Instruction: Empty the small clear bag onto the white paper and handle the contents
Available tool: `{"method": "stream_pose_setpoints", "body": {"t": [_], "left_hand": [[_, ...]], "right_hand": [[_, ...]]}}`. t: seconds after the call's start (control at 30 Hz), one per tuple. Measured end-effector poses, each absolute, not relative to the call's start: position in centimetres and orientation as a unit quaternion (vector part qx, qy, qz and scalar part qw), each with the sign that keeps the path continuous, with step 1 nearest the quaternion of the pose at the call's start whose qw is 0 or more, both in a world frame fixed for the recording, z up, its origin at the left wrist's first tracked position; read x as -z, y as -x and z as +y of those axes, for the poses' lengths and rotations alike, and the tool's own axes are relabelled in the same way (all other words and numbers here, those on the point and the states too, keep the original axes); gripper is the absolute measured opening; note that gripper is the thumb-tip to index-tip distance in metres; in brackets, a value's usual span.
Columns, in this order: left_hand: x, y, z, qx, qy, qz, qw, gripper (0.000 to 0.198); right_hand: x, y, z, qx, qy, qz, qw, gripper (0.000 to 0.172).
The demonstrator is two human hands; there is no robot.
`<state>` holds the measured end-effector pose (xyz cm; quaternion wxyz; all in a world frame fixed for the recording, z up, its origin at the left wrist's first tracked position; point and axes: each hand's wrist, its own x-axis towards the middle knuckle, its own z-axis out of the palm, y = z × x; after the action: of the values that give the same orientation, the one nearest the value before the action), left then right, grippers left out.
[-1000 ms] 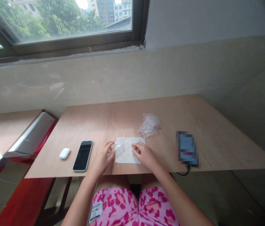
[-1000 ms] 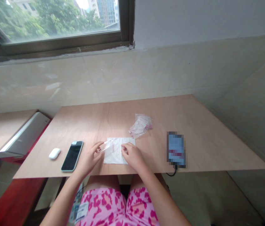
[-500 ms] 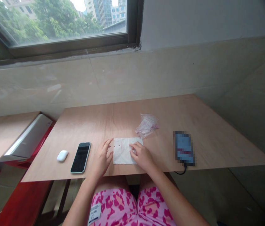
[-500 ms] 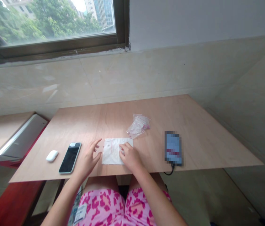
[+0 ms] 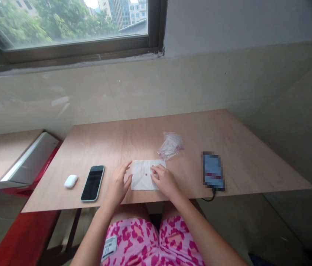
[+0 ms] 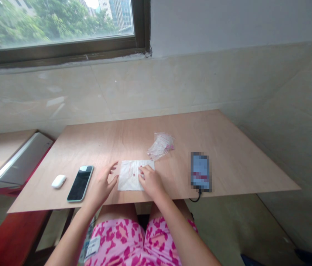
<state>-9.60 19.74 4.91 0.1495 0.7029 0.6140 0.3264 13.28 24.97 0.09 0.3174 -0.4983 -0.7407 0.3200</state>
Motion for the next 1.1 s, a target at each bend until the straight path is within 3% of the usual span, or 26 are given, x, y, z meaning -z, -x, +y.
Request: {"method": "stream_pose_setpoints", "body": {"t": [0.17,0.43,0.67,0.83,1.1], "left_hand": [[-4.3,10.9,19.9,-0.356,-0.671,0.627,0.175,0.045],[-3.9,11.9,20.1,-0.385,-0.628,0.643,0.209,0.037],[-4.7,11.9,20.0,-0.405,-0.607,0.65,0.209,0.036],[-4.6,12.2,20.6,-0.432,-0.56,0.669,0.229,0.038],[-2.9,12.7,26.7,-0.417,-0.515,0.702,0.26,0.039]], "right_hand": [[-0.7,-15.8,27.3,-0.463,0.538,-0.595,0.378,0.033],[-0.5,-18.4,28.6,-0.431,0.554,-0.591,0.398,0.033],[0.3,-17.1,27.7,-0.328,0.544,-0.691,0.346,0.027],[-0.6,-14.8,27.6,-0.252,0.532,-0.767,0.255,0.027],[-1.7,-11.8,30.1,-0.213,0.505,-0.824,0.144,0.014]]}}
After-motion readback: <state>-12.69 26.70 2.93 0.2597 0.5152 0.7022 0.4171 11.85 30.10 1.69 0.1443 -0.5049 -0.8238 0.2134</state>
